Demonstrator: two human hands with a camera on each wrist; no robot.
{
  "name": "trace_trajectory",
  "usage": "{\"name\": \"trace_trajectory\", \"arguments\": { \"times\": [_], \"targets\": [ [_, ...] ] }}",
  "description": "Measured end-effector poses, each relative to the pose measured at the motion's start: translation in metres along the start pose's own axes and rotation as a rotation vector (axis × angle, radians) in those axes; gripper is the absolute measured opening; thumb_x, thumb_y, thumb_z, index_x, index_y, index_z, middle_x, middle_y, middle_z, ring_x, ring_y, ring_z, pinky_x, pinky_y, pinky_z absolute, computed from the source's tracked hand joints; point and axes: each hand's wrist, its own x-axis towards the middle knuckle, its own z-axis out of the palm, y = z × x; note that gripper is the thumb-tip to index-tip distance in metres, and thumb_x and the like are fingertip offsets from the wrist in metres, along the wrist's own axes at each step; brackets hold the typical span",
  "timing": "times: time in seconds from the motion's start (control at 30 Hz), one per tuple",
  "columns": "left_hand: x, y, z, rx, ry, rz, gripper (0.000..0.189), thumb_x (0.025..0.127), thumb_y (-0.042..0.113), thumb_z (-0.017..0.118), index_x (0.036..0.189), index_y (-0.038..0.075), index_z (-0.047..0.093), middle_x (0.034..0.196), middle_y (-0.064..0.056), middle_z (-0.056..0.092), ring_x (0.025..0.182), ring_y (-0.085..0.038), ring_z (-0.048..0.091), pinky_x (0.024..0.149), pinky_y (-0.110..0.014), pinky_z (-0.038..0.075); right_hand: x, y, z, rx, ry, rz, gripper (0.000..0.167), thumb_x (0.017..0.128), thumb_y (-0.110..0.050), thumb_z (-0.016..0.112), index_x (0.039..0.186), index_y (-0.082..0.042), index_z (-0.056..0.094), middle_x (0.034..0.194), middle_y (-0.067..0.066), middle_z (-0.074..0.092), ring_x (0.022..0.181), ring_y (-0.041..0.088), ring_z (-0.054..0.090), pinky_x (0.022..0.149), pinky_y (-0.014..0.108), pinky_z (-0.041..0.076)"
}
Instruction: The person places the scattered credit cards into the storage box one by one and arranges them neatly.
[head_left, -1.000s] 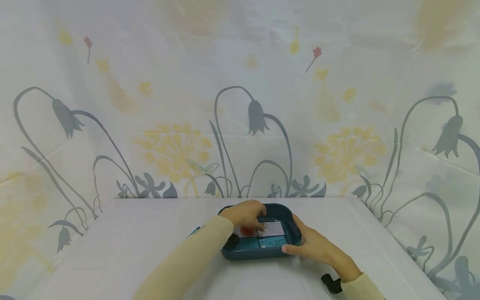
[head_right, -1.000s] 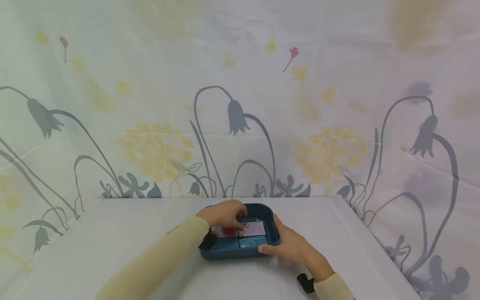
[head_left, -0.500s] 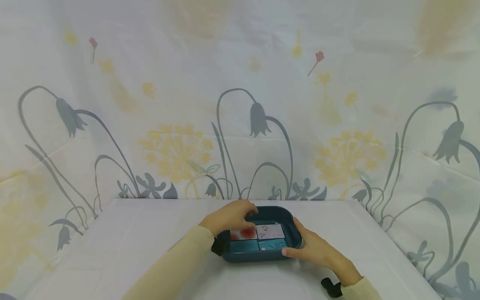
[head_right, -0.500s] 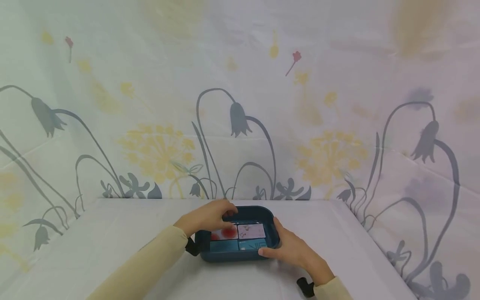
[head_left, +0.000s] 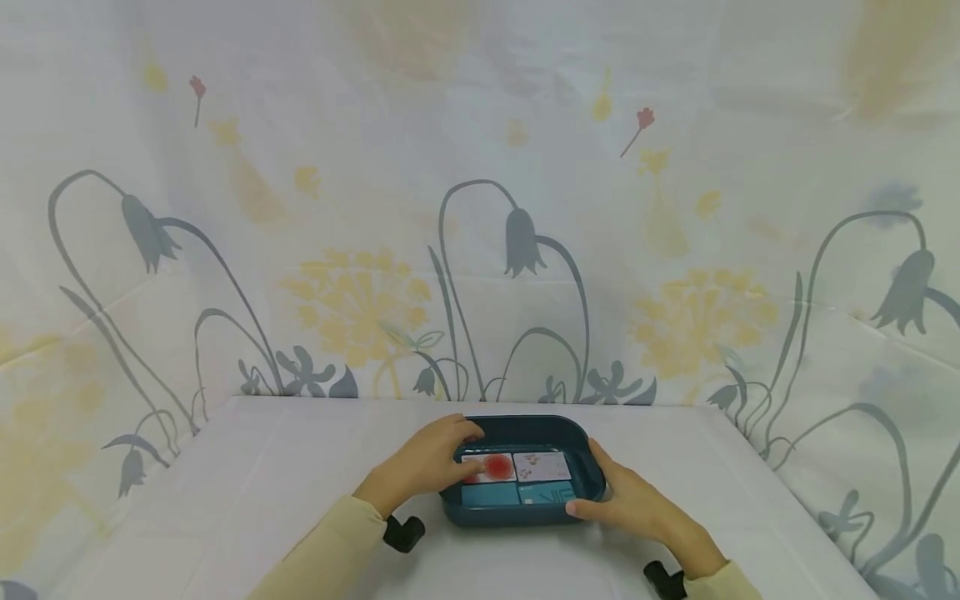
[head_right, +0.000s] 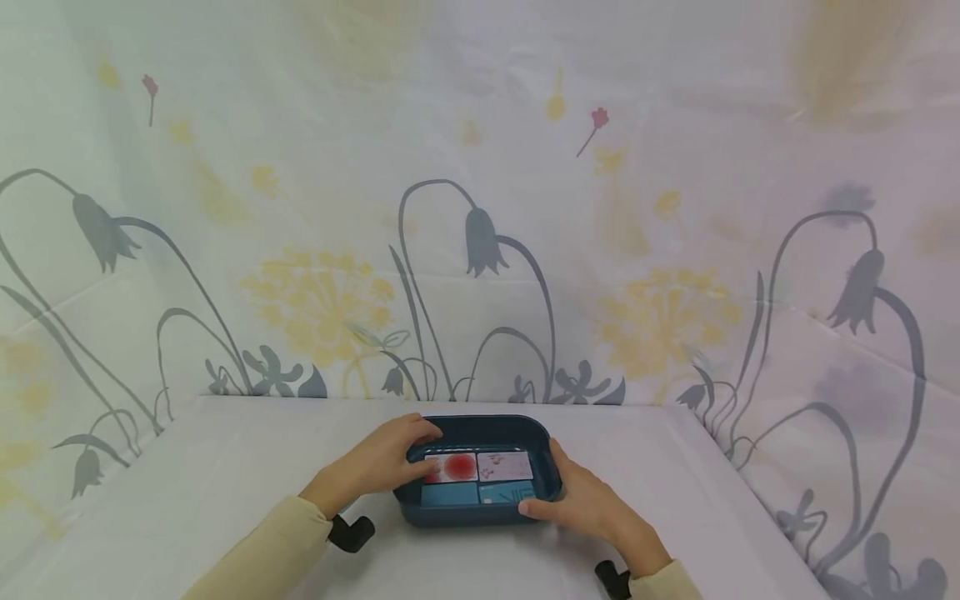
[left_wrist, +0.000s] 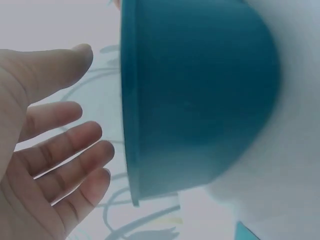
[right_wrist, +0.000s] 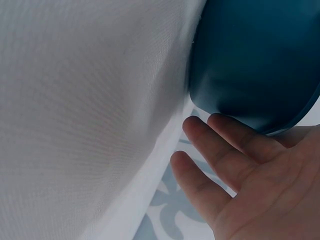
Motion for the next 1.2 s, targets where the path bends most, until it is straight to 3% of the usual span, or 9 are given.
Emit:
{"name": "trace_trajectory", "arguments": {
  "times": [0.2,0.57,0.87,1.2],
  "targets": [
    [-0.019,-0.011,0.001,-0.033,0.079,-0.016,0.044,0.085,0.032,0.071,0.12,0.007,0.061,0.106,-0.004,0.059,0.096,-0.017,0.056,0.089,-0.039,0.048,0.0,0.0,0.001,0.0,0.003,-0.003,0.107,0.078,-0.056,0.069,0.153,-0.005,0.011,0.147,0.025,0.033,0.132,0.043,0.036,0.1,0.063,0.031],
    [-0.049,-0.036,-0.002,-0.043,0.181,-0.13,0.046,0.081,0.027,0.076,0.119,0.007,0.061,0.104,-0.004,0.059,0.096,-0.02,0.059,0.08,-0.04,0.049,0.0,-0.001,0.0,0.001,-0.001,0.005,0.108,0.078,-0.057,0.069,0.153,-0.007,0.01,0.147,0.025,0.033,0.132,0.043,0.036,0.099,0.062,0.032],
    [-0.067,-0.053,0.005,-0.029,0.15,-0.23,0.049,0.076,0.028,0.08,0.116,0.004,0.063,0.104,-0.008,0.059,0.09,-0.019,0.056,0.083,-0.043,0.047,-0.001,-0.003,-0.001,0.0,-0.005,-0.002,0.108,0.078,-0.056,0.069,0.153,-0.005,0.01,0.147,0.026,0.033,0.132,0.044,0.036,0.099,0.063,0.032],
    [-0.077,-0.063,0.014,-0.012,0.128,-0.296,0.054,0.072,0.029,0.083,0.115,0.004,0.063,0.1,-0.009,0.059,0.085,-0.017,0.052,0.076,-0.039,0.046,-0.002,-0.005,-0.003,-0.012,-0.005,-0.006,0.109,0.078,-0.057,0.069,0.153,-0.003,0.011,0.146,0.027,0.034,0.131,0.045,0.037,0.099,0.063,0.033]
  ]
}}
